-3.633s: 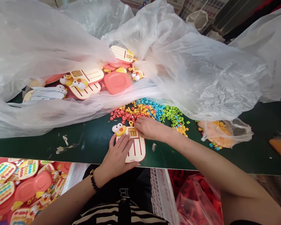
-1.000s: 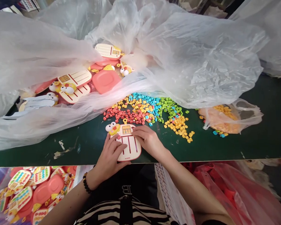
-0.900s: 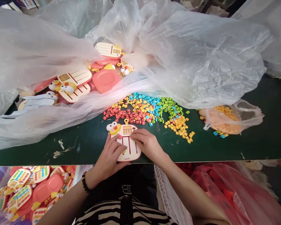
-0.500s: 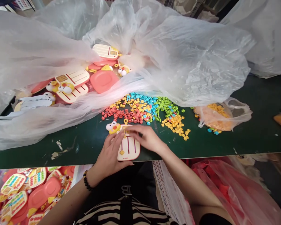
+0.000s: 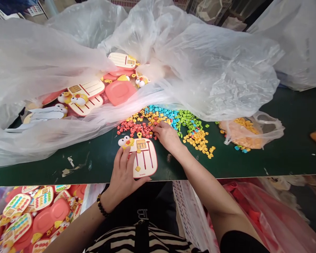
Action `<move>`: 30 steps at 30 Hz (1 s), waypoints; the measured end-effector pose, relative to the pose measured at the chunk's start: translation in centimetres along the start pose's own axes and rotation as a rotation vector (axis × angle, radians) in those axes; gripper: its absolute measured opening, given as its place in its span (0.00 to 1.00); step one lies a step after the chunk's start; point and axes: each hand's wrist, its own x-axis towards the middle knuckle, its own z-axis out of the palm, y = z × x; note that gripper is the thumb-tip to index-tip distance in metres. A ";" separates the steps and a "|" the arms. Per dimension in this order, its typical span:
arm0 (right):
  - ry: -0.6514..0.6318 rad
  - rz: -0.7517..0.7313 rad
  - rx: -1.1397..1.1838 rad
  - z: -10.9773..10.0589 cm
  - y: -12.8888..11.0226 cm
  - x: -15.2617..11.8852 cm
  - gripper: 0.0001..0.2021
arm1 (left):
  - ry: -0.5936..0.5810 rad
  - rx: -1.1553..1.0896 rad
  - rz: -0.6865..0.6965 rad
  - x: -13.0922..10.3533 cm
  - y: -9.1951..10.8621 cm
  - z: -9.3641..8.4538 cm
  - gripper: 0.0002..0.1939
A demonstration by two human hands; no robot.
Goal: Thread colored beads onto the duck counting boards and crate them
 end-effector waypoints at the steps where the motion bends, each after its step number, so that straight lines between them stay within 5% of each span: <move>1: -0.006 -0.009 0.006 -0.1 0.2 0.0 0.10 | -0.027 0.010 0.032 0.1 0.0 -0.1 0.45; 7: 0.051 -0.049 0.109 0.0 -0.1 -0.2 0.09 | -0.200 -0.015 0.073 1.2 -0.2 0.1 0.43; 16: 0.070 -0.017 0.195 0.7 -1.0 0.6 0.07 | -0.144 -0.078 0.022 1.1 -0.5 0.6 0.49; 24: 0.300 -0.086 0.687 0.6 -2.4 -3.0 0.09 | -0.143 -0.172 0.064 0.5 -0.9 0.1 0.25; 30: 0.395 -0.059 0.583 2.9 -4.2 -4.3 0.12 | -0.194 -0.179 0.089 0.5 -0.9 -0.2 0.21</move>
